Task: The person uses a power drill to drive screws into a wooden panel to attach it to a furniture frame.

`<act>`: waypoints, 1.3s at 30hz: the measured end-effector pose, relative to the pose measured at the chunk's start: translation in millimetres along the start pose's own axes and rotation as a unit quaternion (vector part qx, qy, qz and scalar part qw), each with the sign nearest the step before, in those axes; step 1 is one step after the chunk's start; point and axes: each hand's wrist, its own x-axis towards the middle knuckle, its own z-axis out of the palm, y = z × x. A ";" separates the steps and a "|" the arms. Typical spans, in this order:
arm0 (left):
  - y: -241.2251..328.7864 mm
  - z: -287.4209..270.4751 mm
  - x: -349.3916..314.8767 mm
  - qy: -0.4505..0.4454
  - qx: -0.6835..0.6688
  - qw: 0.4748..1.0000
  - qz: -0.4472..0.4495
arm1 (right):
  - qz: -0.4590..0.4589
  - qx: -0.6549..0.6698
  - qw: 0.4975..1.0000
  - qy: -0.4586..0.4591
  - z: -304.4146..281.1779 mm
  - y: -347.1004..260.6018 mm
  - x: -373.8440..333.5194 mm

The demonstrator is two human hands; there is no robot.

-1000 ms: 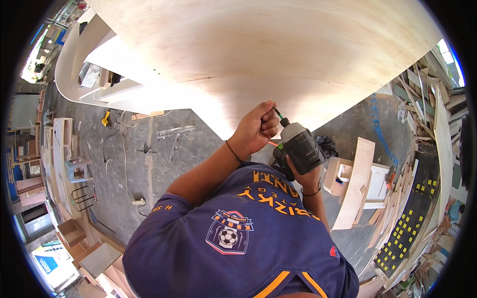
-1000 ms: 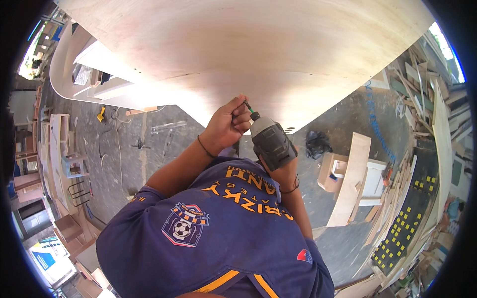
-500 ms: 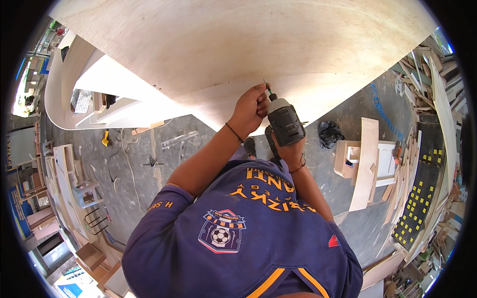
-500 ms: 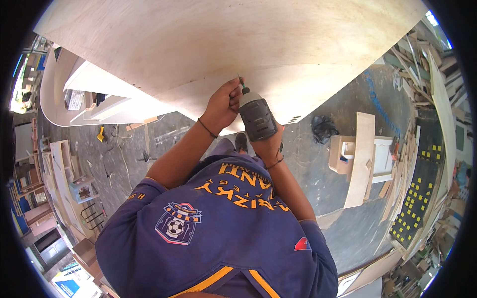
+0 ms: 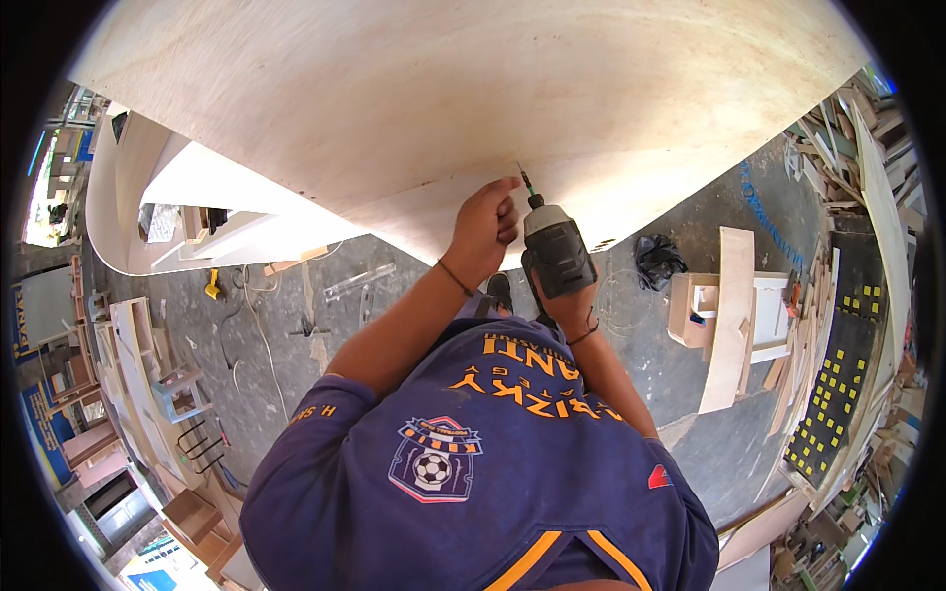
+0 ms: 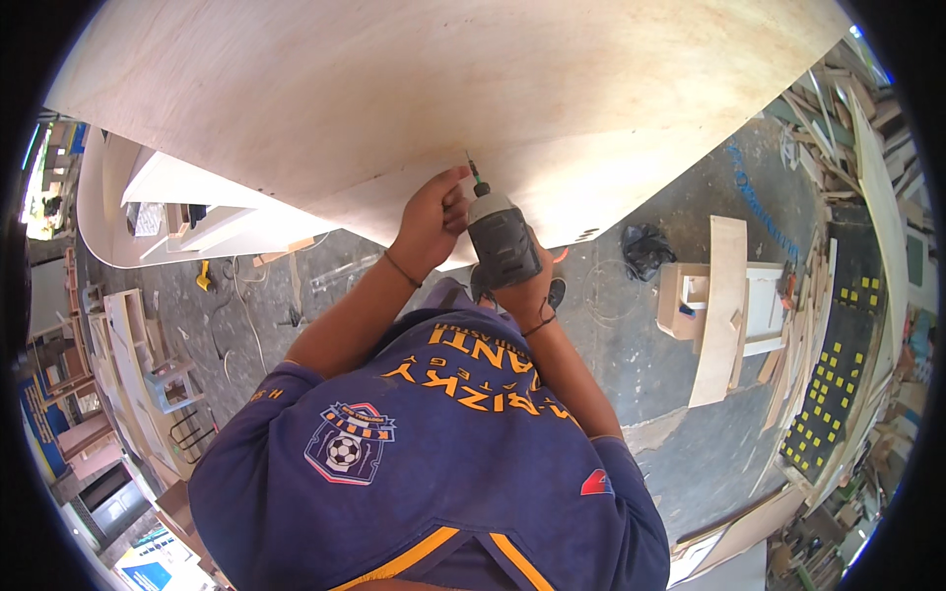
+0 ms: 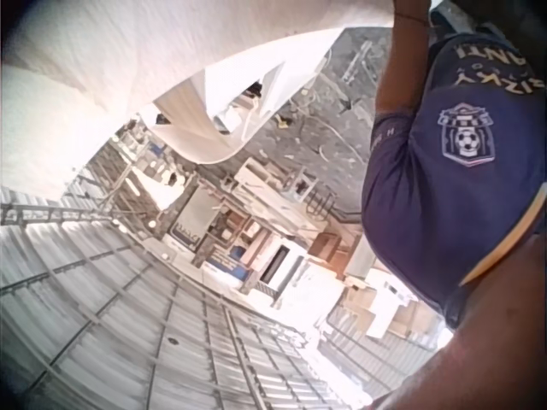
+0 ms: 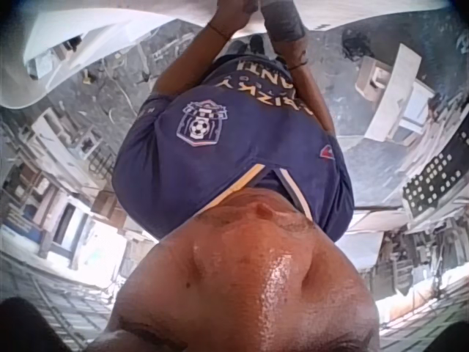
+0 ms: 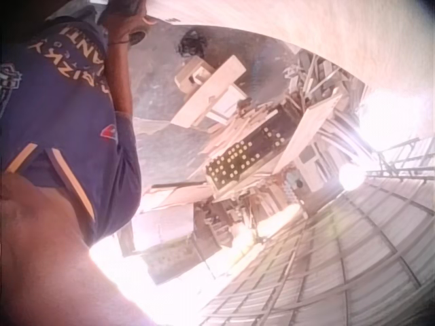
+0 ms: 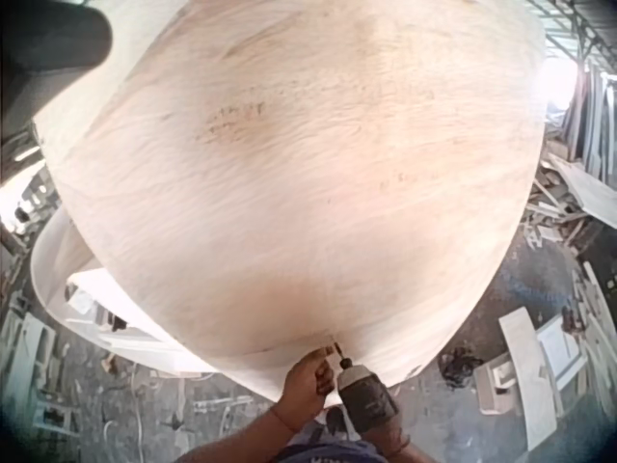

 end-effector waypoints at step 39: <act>198.9 -92.4 -42.3 0.454 0.668 0.267 0.526 | 0.148 0.135 0.980 -0.008 12.5 11.8 -12.5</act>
